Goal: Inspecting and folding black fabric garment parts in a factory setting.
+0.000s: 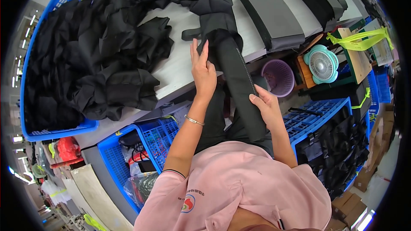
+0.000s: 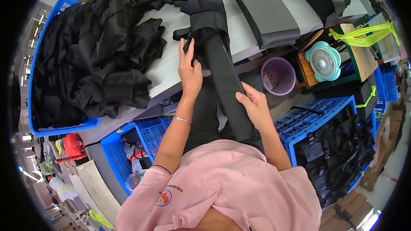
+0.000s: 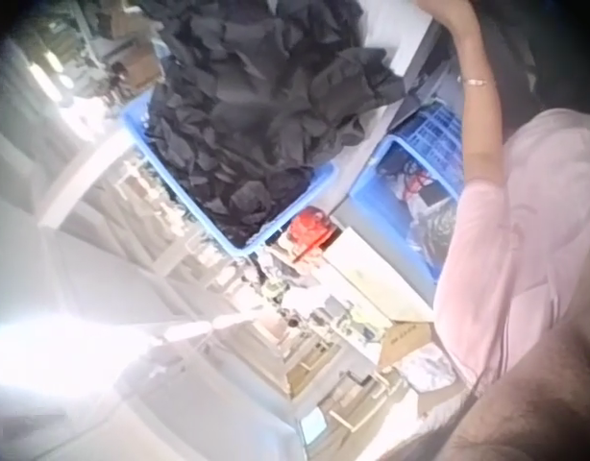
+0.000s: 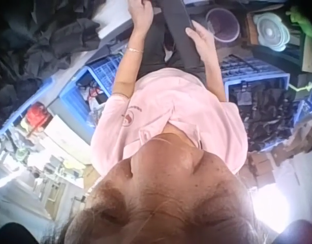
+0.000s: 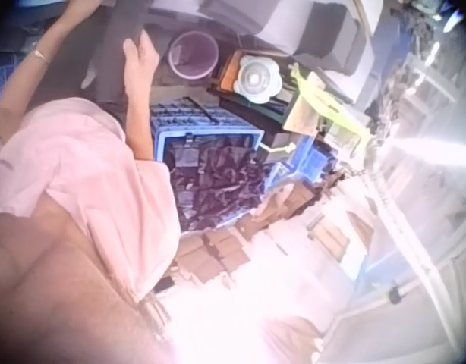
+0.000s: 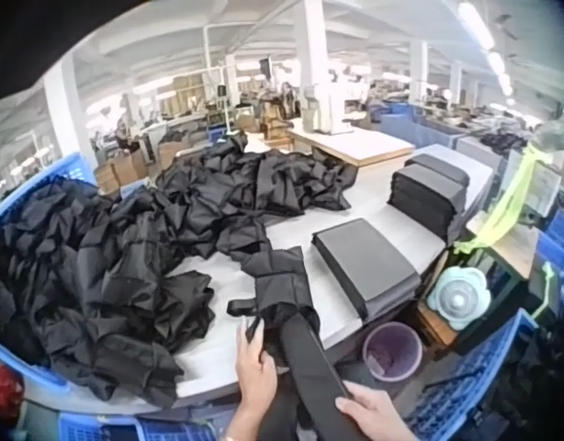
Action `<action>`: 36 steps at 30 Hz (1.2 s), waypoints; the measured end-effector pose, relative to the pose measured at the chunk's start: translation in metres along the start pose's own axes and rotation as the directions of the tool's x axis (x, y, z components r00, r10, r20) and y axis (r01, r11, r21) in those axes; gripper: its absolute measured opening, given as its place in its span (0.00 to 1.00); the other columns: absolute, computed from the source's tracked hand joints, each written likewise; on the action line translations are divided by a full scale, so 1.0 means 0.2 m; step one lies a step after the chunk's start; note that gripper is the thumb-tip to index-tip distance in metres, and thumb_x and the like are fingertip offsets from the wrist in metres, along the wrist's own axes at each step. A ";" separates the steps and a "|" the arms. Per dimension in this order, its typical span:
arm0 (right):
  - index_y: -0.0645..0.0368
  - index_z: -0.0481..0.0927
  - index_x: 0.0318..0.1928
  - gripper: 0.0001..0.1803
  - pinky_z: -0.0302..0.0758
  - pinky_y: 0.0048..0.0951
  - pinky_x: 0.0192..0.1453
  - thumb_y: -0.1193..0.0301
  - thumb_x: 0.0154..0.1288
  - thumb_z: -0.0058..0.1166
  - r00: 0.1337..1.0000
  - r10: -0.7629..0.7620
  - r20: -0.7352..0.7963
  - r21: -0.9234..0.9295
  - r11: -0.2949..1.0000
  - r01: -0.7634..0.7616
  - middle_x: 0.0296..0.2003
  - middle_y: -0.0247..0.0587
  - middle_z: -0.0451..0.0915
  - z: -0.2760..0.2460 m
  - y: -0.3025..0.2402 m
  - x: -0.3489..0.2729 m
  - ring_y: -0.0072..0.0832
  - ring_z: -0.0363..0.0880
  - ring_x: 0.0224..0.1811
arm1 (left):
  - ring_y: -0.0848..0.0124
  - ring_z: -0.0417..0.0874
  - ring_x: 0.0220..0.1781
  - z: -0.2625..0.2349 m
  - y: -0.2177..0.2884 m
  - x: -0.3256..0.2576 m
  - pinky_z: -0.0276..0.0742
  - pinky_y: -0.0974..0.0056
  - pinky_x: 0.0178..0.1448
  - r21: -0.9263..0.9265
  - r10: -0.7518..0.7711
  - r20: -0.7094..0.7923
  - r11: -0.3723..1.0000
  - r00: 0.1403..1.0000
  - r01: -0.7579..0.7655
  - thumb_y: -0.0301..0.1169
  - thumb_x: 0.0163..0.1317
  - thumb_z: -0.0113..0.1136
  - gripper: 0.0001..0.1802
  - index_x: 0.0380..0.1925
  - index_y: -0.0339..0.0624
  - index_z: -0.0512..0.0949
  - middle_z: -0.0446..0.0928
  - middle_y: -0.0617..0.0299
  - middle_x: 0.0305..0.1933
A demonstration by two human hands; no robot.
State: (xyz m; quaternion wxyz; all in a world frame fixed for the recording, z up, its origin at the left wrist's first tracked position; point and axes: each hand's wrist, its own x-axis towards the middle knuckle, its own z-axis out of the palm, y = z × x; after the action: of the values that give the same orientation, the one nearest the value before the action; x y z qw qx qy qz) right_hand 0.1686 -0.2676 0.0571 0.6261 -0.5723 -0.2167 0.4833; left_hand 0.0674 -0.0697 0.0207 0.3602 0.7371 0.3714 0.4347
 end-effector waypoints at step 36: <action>0.61 0.76 0.58 0.21 0.83 0.34 0.52 0.61 0.72 0.55 0.981 0.008 -0.194 0.497 0.863 0.091 0.52 0.43 0.81 0.23 0.04 0.18 0.31 0.83 0.49 | 0.75 0.76 0.42 -0.19 0.44 -0.43 0.75 0.73 0.42 -0.173 0.079 -0.077 0.981 0.994 -0.091 0.07 0.49 0.56 0.36 0.60 0.46 0.79 0.73 0.60 0.59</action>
State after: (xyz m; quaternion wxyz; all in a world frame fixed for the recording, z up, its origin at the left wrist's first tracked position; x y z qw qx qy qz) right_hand 0.1448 -0.2142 0.0516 0.7816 -0.4278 -0.0347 0.4526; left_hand 0.0240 -0.1759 0.0774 0.3920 0.7019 0.3120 0.5064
